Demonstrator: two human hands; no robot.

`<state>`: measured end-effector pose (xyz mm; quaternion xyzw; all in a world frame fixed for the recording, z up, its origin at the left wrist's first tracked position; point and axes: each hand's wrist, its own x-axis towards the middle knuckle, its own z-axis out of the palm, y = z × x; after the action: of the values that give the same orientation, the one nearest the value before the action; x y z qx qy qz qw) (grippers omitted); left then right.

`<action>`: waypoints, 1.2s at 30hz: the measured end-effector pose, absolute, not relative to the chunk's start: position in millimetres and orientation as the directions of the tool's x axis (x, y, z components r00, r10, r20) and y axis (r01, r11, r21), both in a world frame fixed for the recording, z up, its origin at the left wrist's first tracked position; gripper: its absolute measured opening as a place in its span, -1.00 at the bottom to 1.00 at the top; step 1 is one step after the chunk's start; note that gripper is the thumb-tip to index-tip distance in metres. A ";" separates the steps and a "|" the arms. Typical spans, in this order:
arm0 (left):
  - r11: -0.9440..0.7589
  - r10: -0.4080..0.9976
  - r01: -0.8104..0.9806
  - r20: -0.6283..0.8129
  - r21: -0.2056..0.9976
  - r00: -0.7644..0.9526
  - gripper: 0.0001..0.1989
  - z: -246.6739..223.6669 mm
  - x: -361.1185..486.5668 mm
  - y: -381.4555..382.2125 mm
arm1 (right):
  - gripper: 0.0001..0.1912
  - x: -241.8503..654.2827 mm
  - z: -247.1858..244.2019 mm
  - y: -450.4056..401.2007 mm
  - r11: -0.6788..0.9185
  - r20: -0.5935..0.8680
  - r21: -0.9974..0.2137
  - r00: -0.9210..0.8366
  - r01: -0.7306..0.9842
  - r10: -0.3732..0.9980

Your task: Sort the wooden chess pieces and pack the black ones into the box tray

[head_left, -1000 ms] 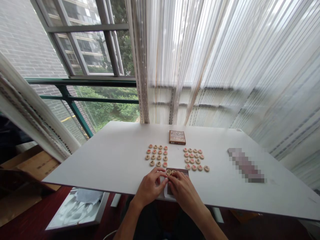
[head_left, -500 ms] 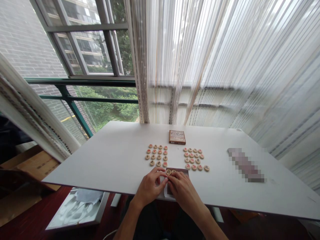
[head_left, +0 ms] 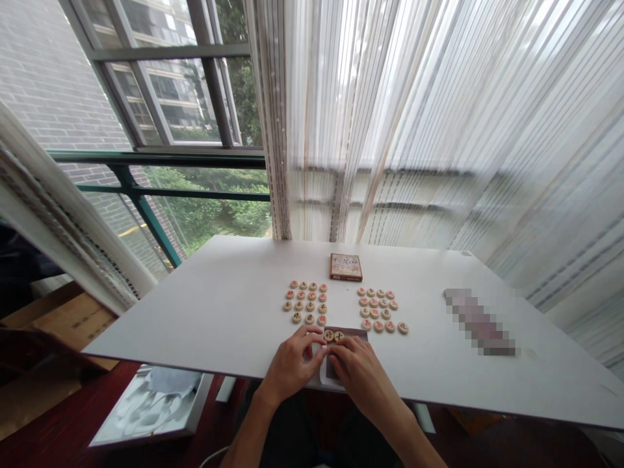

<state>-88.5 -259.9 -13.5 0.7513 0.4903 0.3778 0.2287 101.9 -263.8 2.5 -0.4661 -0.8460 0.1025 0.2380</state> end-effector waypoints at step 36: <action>-0.417 0.908 0.573 0.352 0.705 0.228 -0.88 -13.2 -87.3 -261.0 | -0.80 163.0 -1.9 -252.3 0.511 0.533 -0.465 -0.233 0.723 0.814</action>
<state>-87.3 -261.0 -13.2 0.7517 0.4926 0.3788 0.2208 163.0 -252.3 -1.9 -0.4907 -0.7828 0.0599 0.3779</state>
